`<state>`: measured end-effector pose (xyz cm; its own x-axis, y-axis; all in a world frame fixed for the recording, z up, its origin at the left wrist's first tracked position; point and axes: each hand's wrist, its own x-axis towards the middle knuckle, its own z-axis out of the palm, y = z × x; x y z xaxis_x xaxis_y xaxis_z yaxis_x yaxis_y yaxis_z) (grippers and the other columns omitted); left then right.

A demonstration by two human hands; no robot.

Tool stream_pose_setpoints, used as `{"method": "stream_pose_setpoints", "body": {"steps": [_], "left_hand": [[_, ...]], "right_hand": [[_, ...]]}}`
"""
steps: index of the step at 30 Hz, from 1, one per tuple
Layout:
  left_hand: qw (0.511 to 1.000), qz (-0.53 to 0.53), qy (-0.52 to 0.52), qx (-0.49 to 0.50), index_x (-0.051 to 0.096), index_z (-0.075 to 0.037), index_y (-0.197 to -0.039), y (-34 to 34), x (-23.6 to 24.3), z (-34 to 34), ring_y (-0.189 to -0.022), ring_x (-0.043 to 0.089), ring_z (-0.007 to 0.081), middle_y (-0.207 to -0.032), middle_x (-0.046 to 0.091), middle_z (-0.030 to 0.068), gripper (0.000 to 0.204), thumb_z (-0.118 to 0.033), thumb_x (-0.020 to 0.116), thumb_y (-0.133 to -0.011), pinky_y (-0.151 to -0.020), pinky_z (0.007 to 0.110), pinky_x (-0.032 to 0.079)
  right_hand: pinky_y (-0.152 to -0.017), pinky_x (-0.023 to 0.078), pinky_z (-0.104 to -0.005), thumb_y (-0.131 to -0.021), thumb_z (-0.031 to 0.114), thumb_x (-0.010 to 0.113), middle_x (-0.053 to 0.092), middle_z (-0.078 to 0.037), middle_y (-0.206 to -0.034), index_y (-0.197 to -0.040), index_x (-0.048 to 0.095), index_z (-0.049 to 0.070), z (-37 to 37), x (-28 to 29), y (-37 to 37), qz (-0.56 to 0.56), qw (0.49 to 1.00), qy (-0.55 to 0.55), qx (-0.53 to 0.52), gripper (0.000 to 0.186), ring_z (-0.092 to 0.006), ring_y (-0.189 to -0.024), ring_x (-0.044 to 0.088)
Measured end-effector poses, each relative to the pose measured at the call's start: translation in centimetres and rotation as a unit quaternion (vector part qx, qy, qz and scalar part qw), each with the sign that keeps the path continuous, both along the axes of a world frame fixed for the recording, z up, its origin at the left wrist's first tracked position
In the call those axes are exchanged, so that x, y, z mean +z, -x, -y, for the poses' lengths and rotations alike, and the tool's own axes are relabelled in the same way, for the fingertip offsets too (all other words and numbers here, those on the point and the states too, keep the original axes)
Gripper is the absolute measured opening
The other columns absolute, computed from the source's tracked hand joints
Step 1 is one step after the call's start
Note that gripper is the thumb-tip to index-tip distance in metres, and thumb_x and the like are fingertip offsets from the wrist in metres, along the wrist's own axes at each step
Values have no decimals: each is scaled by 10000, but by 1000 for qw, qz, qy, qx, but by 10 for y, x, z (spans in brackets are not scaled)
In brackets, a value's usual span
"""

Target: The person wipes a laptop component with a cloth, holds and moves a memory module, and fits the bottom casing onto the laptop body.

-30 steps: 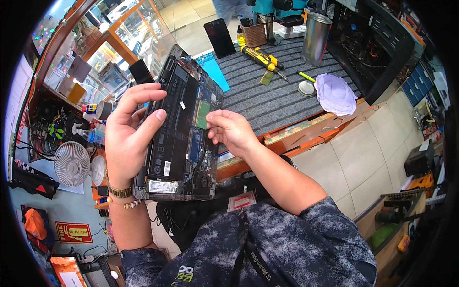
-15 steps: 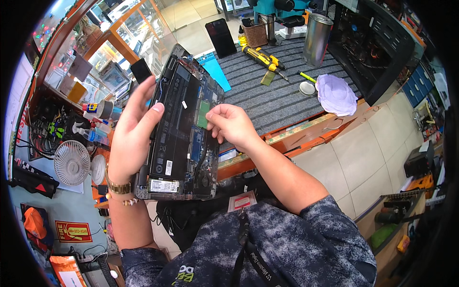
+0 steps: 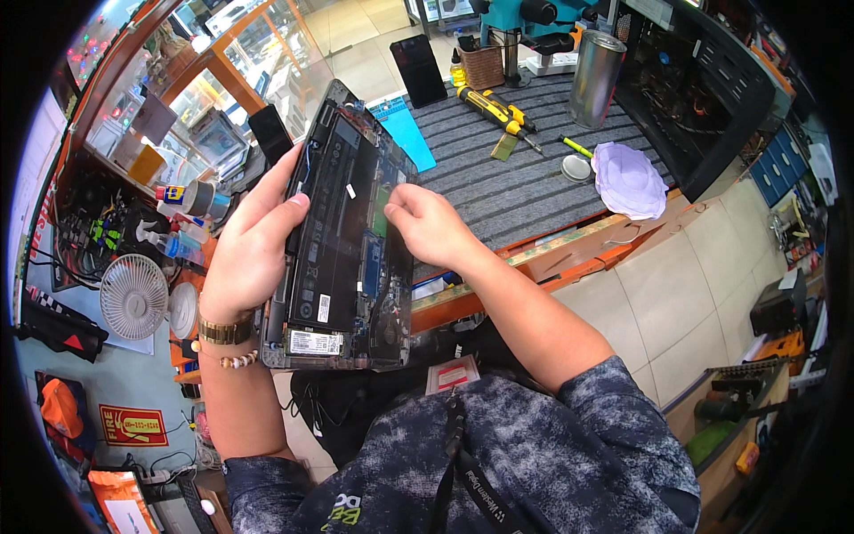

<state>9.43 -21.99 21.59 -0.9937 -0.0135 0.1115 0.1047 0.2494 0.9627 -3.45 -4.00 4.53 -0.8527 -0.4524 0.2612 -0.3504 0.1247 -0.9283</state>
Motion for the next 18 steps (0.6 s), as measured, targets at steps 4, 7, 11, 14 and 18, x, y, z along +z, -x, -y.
{"method": "stream_pose_setpoints", "body": {"steps": [4, 7, 11, 14, 18], "left_hand": [[1000, -1, -11, -10, 395, 65, -1694, 2, -1, 2, -1402, 599, 180, -1604, 598, 153, 600, -46, 499, -1114, -1188, 325, 457], [1000, 7, -3, -15, 398, 64, -1696, 2, 0, 4, -1442, 580, 188, -1638, 573, 155, 621, -49, 509, -1095, -1211, 330, 439], [999, 12, -21, -22, 400, 65, -1694, 2, 0, 3, -1441, 581, 184, -1636, 574, 153, 621, -53, 515, -1095, -1209, 327, 441], [1000, -2, -5, -7, 400, 58, -1697, 2, 0, 1, -1436, 585, 183, -1633, 577, 149, 629, -51, 522, -1090, -1207, 326, 443], [999, 7, -41, 8, 393, 49, -1702, -2, 1, 1, -1427, 591, 184, -1625, 584, 141, 619, -84, 518, -1111, -1205, 330, 444]], "right_hand": [[-801, 548, -496, -1051, 215, 665, 713, -224, -901, -984, 665, -7, -3, 5, 8, -19, 999, -23, 36, 231, -402, -873, 713], [-791, 548, -485, -1049, 228, 687, 713, -208, -887, -985, 674, -3, -6, 7, 16, -38, 996, -42, 62, 240, -375, -852, 709], [-720, 530, -386, -1065, 253, 709, 677, -78, -797, -987, 688, 9, -9, 6, 27, -25, 993, -55, 103, 257, -184, -752, 633], [-681, 502, -330, -1063, 251, 734, 659, -12, -776, -959, 692, 21, -10, 4, 25, 5, 995, -52, 89, 255, -97, -729, 583], [-675, 497, -355, -1040, 282, 761, 656, -29, -760, -941, 689, 33, -10, -5, 16, 55, 995, 5, 80, 277, -130, -721, 598]]}}
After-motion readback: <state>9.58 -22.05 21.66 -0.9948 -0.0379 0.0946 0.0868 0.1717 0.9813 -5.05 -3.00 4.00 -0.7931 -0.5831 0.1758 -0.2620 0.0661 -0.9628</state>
